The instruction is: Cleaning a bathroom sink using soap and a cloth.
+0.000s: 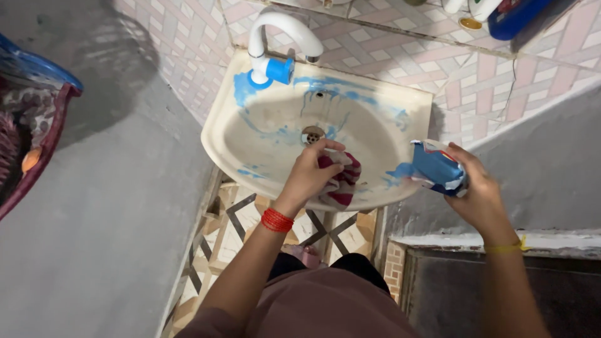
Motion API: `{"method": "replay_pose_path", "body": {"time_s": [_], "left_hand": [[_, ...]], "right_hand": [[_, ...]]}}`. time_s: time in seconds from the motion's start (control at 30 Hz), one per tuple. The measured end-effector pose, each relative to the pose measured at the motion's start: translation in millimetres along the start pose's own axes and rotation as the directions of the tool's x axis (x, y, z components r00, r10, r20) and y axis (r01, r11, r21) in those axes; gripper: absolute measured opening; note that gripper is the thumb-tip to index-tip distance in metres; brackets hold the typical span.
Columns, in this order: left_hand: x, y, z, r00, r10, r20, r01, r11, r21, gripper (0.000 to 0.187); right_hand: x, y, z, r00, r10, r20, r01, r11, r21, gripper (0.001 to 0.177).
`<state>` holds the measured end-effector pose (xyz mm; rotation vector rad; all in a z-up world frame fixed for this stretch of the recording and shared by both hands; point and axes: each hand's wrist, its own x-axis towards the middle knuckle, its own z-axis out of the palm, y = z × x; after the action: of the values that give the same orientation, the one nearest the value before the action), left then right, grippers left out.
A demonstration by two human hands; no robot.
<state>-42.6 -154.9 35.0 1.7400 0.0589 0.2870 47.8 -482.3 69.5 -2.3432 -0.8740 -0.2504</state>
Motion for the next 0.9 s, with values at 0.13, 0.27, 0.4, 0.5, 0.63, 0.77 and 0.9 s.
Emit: {"method": "replay_pose_path", "body": {"time_s": [0.13, 0.27, 0.4, 0.5, 0.63, 0.77, 0.9], "left_hand": [[3.9, 2.8, -0.5, 0.994, -0.105, 0.026, 0.106, 0.993, -0.057, 0.036], [4.5, -1.5, 3.4, 0.998, -0.056, 0.035, 0.057, 0.998, -0.029, 0.036], [8.2, -0.4, 2.5, 0.996, -0.085, 0.032, 0.084, 0.996, 0.037, 0.037], [6.5, -0.4, -0.1, 0.991, -0.121, 0.054, 0.120, 0.992, 0.022, 0.037], [6.4, -0.9, -7.3, 0.995, -0.091, 0.033, 0.092, 0.996, -0.023, 0.037], [0.4, -2.8, -9.4, 0.996, -0.086, 0.026, 0.086, 0.996, -0.025, 0.038], [0.5, -9.9, -15.2, 0.992, -0.123, 0.004, 0.124, 0.991, -0.056, 0.037]], "right_hand": [[-1.9, 0.2, 4.3, 0.997, 0.077, -0.025, -0.075, 0.993, 0.096, 0.080], [4.4, 3.0, 11.7, 0.995, 0.065, -0.075, -0.061, 0.997, 0.055, 0.079], [14.8, -2.6, 14.9, 0.993, 0.028, -0.117, -0.027, 1.000, 0.016, 0.075], [24.9, -1.8, 16.5, 0.999, 0.015, -0.049, -0.016, 1.000, -0.017, 0.068], [35.1, 5.0, 17.8, 0.996, -0.013, -0.088, 0.014, 1.000, 0.014, 0.073], [37.7, 6.2, 22.6, 0.998, 0.014, -0.061, -0.014, 1.000, -0.007, 0.072], [40.9, 6.6, 30.9, 0.997, 0.023, -0.079, -0.024, 1.000, -0.007, 0.078]]}}
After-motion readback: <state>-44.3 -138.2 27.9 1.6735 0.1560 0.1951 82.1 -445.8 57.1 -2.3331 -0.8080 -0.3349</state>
